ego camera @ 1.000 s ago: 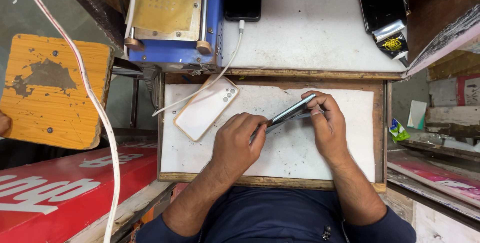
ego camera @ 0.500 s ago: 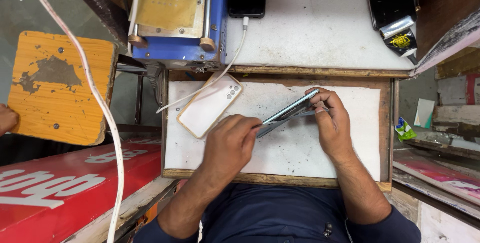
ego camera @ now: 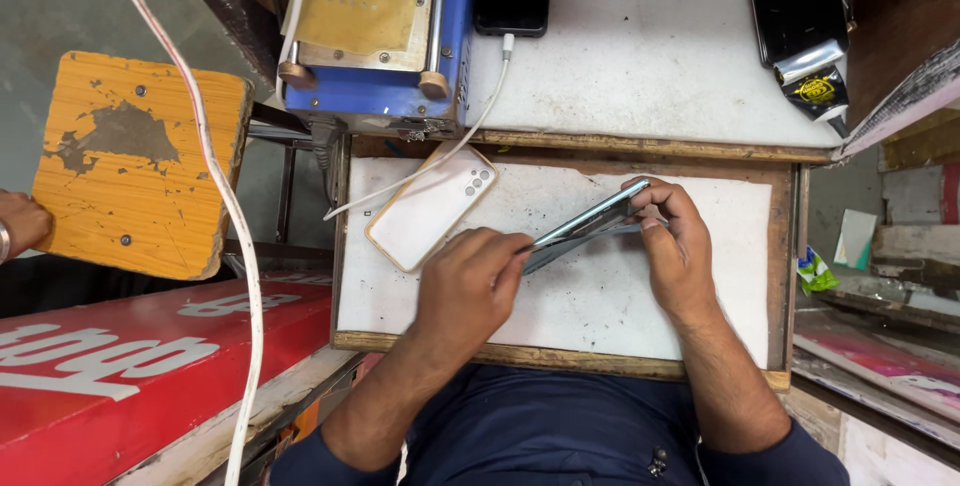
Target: The person uses a prying tool to separate the back cover from a smartphone, then removes and peels off adhesive strips from the back cover. The person handles the phone's internal components and places the back cover aside.
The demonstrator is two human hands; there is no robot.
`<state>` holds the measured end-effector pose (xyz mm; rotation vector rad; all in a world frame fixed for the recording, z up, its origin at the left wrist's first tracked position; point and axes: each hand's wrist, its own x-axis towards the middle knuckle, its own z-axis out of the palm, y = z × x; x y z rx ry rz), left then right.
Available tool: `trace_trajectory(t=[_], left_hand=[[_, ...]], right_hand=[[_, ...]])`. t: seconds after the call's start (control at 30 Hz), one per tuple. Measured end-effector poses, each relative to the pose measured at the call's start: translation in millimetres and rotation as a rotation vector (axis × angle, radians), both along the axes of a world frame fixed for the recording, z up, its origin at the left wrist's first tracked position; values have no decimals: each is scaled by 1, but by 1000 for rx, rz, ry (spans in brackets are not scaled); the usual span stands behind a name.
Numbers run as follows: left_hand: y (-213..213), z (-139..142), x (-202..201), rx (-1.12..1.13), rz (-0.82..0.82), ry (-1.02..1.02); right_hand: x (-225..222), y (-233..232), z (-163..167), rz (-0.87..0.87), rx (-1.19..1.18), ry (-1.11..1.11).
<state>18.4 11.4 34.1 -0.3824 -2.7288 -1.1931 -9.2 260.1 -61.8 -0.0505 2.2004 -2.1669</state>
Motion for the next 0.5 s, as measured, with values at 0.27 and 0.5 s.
trace_trajectory(t=[0.27,0.5], left_hand=[[2,-3,-6,-115,-93,-19],[-23,11,6,-141,-23,-123]], right_hand=[[3,1,0,2,-11,3],[2,6,-3,8,40,-23]])
